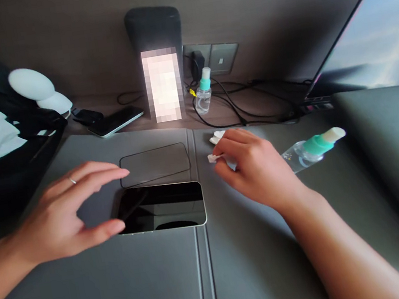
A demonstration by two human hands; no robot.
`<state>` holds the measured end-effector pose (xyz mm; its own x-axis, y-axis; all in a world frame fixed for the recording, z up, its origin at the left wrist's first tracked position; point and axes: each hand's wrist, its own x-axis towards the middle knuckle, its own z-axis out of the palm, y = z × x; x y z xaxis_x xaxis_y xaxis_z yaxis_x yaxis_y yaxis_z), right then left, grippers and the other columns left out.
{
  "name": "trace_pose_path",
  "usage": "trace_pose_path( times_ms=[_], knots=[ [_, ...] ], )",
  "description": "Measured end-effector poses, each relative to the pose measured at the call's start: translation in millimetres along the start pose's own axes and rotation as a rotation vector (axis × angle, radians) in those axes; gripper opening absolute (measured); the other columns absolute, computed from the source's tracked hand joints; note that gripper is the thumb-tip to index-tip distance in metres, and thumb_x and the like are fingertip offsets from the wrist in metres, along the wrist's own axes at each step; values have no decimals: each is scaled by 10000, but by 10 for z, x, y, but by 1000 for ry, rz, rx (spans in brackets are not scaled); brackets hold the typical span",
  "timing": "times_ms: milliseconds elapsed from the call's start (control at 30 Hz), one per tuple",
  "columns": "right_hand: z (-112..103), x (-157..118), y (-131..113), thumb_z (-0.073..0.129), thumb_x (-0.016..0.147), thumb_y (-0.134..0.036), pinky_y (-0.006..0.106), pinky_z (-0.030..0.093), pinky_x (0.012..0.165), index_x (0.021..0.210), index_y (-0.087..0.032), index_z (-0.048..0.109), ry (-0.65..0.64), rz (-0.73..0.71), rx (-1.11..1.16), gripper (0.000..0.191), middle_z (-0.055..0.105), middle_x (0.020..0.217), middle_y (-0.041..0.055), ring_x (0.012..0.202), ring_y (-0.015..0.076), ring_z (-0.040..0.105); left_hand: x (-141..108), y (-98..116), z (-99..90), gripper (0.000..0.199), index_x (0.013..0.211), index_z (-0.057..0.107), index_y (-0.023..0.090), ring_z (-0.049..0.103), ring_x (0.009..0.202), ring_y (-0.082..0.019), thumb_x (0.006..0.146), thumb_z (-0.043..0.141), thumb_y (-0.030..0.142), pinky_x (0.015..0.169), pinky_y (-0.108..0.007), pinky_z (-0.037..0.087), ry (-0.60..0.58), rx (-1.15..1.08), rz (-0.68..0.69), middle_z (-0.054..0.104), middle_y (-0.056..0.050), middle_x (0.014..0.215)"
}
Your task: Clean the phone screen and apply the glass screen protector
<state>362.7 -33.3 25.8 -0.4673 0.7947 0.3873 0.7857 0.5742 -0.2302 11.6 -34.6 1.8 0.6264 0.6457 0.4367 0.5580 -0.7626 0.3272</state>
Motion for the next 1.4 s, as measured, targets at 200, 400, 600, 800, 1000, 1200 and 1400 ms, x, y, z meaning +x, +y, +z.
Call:
trace_pose_path(
  times_ms=[200,400,600,800,1000,1200,1400],
  knots=[
    [38,-19,-77,533,938,-133,360,509,778,957,-194,683,-41,7,118,163,682,931,75,830,207,636,60,-138,6,251,1188,610,235,638,952,-232,978,567,364,831,-370,523,49,47,-132,654,-60,1067],
    [116,-25,-387,507,983,-79,338,516,862,1074,-156,712,-274,-232,331,238,681,1044,102,962,193,635,22,-89,9,321,1255,566,233,613,1080,-251,959,605,349,950,-398,494,-117,-3,45,645,-66,1182],
    [-229,-96,-398,609,878,15,237,514,738,954,-187,739,-680,-225,665,251,716,893,12,828,128,668,33,-122,15,244,1215,565,218,625,1049,-228,985,596,294,973,-388,477,-97,1,108,660,-59,1144],
    [-10,-67,-153,569,980,-146,340,513,830,1049,-154,715,-15,-51,377,162,701,1000,94,907,192,649,44,-137,25,190,1199,566,202,622,1022,-196,1019,578,261,959,-357,468,-91,-28,144,664,-47,1099],
    [-11,-122,-504,597,926,-27,270,525,792,983,-155,743,-554,-198,508,202,706,939,54,872,155,676,65,-134,41,154,1180,566,209,625,1025,-190,1033,562,254,963,-353,461,-79,-31,142,670,-46,1104],
    [-135,-90,-291,644,954,-136,250,543,718,970,-178,741,-468,-121,856,106,743,914,47,794,137,684,71,-150,42,141,1165,579,211,631,1012,-191,1032,563,256,958,-348,470,-74,-41,134,685,-44,1087],
    [257,-20,-237,544,1017,-145,324,537,851,1116,-157,726,-54,-131,349,208,710,1047,109,945,191,666,80,-123,37,134,1156,586,203,640,984,-186,1030,564,244,935,-338,481,-64,-58,138,691,-45,1070]
  ],
)
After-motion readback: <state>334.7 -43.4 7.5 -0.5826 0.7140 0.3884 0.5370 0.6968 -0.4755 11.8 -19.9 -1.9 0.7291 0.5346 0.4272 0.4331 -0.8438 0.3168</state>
